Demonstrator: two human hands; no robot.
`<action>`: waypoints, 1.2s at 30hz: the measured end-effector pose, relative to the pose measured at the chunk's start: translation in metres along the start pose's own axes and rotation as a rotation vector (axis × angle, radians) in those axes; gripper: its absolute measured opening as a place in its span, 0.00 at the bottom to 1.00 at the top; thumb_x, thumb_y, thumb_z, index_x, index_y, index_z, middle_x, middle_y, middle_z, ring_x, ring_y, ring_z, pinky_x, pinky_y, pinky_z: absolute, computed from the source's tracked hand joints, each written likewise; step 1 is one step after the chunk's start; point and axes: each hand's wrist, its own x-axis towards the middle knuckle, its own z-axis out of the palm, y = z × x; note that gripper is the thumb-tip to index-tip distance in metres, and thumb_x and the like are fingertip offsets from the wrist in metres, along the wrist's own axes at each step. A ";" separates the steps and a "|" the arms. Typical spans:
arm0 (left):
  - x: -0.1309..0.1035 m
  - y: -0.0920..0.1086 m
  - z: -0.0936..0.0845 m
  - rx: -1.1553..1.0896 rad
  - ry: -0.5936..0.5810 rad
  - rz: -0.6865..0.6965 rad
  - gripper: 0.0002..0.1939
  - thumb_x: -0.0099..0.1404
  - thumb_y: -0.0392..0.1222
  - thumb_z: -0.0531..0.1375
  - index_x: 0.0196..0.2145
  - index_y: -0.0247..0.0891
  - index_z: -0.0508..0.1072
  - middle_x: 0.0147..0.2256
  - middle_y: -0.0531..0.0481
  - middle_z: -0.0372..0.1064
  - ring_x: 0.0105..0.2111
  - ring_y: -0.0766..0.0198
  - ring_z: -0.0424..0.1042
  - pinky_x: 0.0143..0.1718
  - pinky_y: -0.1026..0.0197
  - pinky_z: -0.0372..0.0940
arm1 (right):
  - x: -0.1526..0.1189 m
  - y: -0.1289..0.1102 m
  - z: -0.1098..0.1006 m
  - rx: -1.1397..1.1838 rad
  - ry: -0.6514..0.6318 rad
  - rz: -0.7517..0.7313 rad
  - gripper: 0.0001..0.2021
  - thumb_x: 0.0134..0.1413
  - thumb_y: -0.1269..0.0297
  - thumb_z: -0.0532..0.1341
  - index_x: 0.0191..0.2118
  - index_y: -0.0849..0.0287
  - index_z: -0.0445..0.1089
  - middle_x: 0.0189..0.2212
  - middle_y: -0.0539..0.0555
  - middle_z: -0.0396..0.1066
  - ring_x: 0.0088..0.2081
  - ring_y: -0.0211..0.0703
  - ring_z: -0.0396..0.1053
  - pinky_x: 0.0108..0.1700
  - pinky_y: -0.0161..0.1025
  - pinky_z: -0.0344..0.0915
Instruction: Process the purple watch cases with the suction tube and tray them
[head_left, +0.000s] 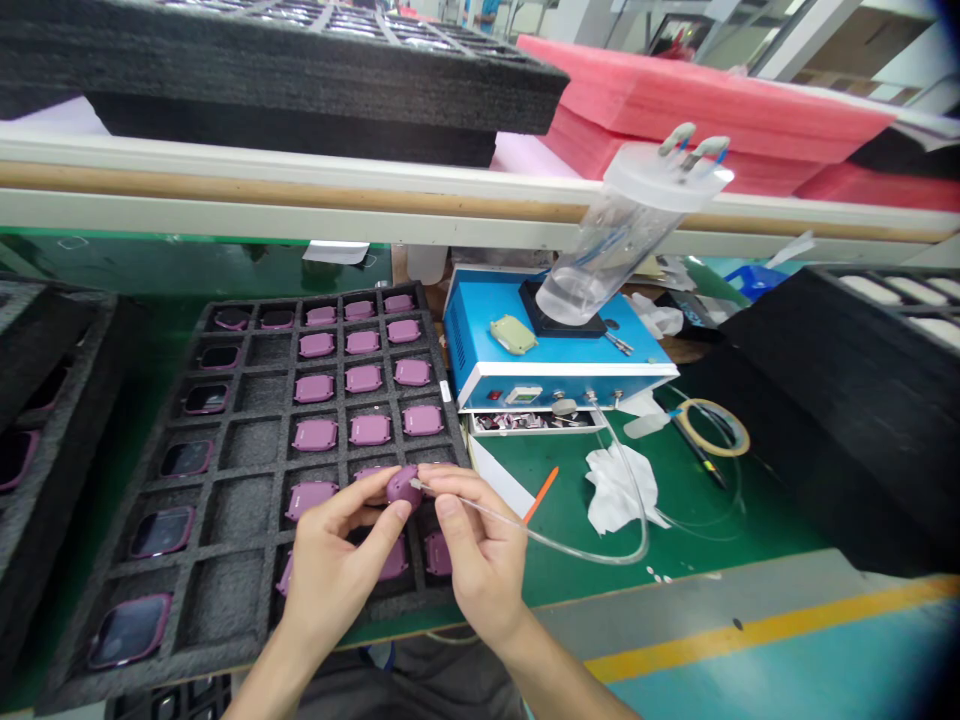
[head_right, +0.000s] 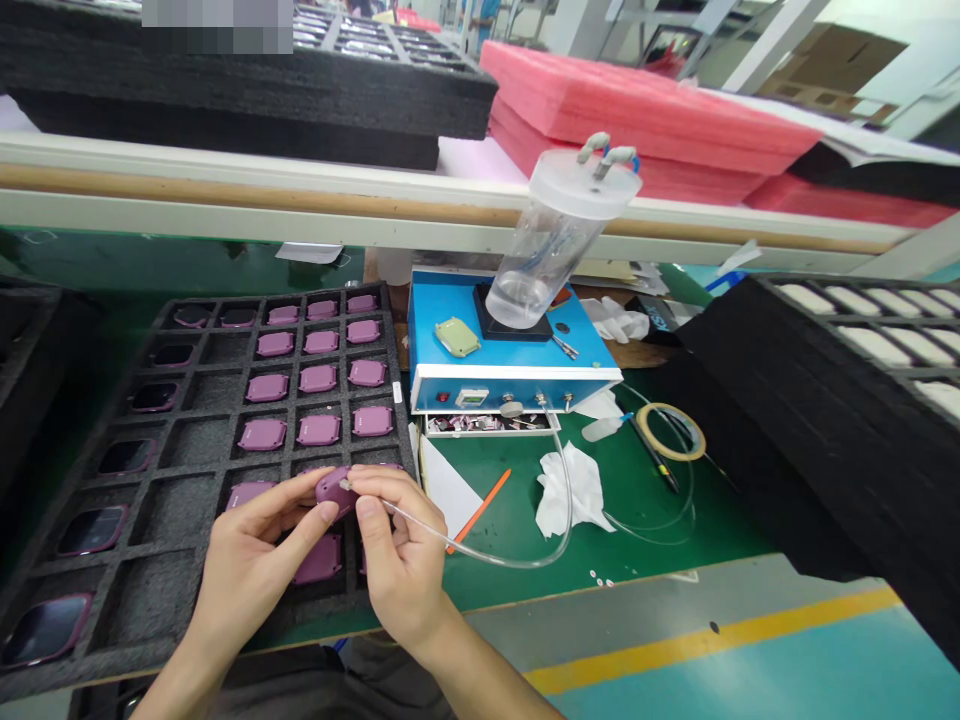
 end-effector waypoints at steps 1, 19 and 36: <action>0.000 0.000 0.000 0.001 0.002 0.002 0.16 0.58 0.43 0.72 0.44 0.35 0.87 0.36 0.44 0.86 0.29 0.57 0.85 0.34 0.64 0.81 | 0.000 0.000 0.000 0.003 0.001 0.002 0.09 0.70 0.68 0.62 0.45 0.52 0.82 0.42 0.53 0.83 0.48 0.39 0.81 0.54 0.37 0.78; -0.026 0.008 -0.028 0.453 0.011 0.263 0.17 0.74 0.36 0.60 0.56 0.34 0.81 0.51 0.39 0.83 0.48 0.52 0.83 0.53 0.53 0.77 | -0.020 0.004 -0.011 -0.055 0.087 0.046 0.06 0.68 0.67 0.64 0.42 0.58 0.81 0.42 0.57 0.83 0.46 0.49 0.83 0.51 0.51 0.83; 0.014 0.029 -0.122 0.960 -0.062 0.239 0.17 0.73 0.33 0.57 0.53 0.35 0.82 0.52 0.40 0.81 0.53 0.49 0.78 0.60 0.50 0.68 | -0.023 -0.008 -0.010 -0.026 0.106 0.142 0.07 0.65 0.63 0.68 0.39 0.61 0.81 0.39 0.57 0.82 0.37 0.46 0.83 0.42 0.47 0.84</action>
